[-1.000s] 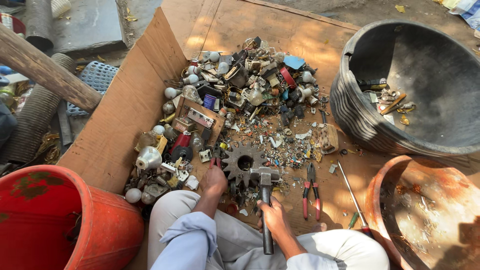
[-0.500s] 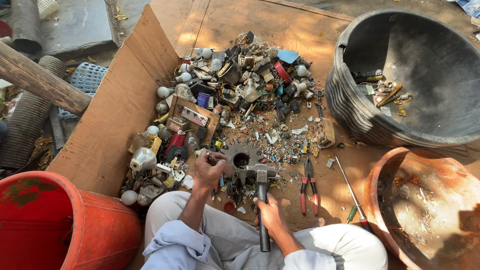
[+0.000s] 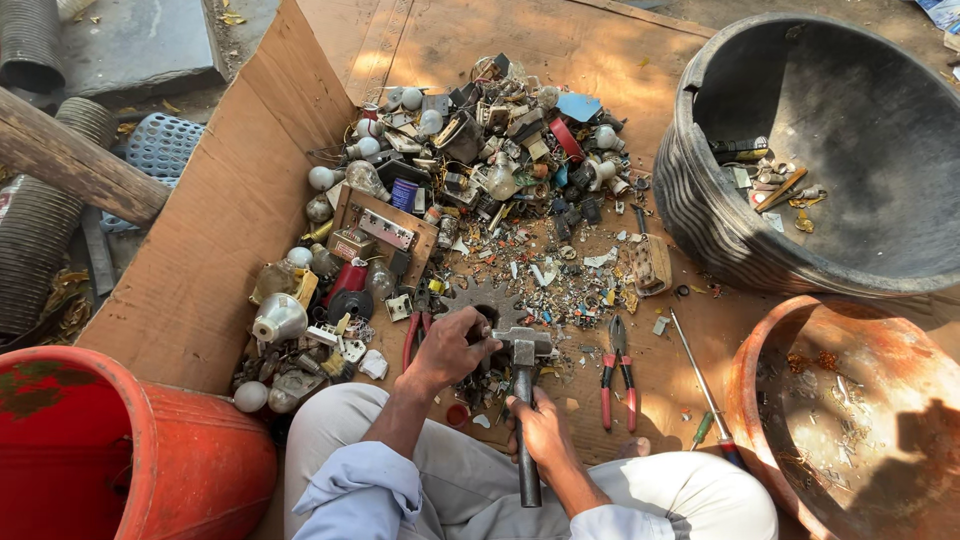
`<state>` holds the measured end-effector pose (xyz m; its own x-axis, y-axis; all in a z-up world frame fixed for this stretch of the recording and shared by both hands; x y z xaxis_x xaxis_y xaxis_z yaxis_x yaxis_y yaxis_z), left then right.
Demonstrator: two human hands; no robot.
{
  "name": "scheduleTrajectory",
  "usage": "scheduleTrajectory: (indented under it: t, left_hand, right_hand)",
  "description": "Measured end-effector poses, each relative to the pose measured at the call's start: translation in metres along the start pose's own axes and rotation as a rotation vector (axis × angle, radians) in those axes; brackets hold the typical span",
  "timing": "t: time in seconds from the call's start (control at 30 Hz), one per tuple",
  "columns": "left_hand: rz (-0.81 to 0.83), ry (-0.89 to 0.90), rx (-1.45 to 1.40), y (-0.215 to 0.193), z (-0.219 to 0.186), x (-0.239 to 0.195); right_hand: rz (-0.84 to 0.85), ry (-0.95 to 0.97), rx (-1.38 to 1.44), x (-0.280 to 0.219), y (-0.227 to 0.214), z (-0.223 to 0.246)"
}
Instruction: The person sits on the ground and uses a hammer and pliers to break apart small electronic components and scrap items. The person repeatedly strikes items on a metal gear and separates pieces, placing some debris into a nearby red bucket.
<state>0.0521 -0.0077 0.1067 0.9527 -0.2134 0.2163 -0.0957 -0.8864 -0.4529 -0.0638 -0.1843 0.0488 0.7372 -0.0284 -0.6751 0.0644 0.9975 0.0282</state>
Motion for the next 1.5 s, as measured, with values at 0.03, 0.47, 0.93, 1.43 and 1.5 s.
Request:
scheduleTrajectory:
  t: [0.03,0.47,0.93,1.43,1.5]
  left_hand:
    - [-0.002,0.009,-0.001,0.0,0.0,0.0]
    - [0.049,-0.04,0.05,0.004,-0.001,0.002]
    - [0.08,0.141,0.192,0.004,0.001,-0.006]
    - [0.125,0.049,0.154,0.002,-0.007,-0.008]
    - [0.115,0.069,0.177,0.005,-0.003,-0.008]
  right_hand:
    - [0.009,-0.007,0.005,0.0,0.001,0.0]
    - [0.025,-0.018,0.001,0.004,0.0,-0.003]
    - [-0.235,-0.365,-0.276,-0.049,-0.03,0.043]
    - [-0.313,-1.228,-0.894,-0.155,-0.014,0.144]
    - [-0.324,-1.192,-0.899,-0.15,-0.016,0.141]
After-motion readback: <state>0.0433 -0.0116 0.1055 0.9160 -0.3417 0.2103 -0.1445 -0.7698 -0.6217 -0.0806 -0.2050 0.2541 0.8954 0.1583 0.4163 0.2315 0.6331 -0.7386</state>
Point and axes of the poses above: each hand's wrist, its own x-axis towards the middle knuckle, its own y-axis out of the palm, z = x × y, the point moved 6 cm from there along x, towards the middle knuckle, and after that the axes turned 3 degrees about -y, right-handed, at the moved point
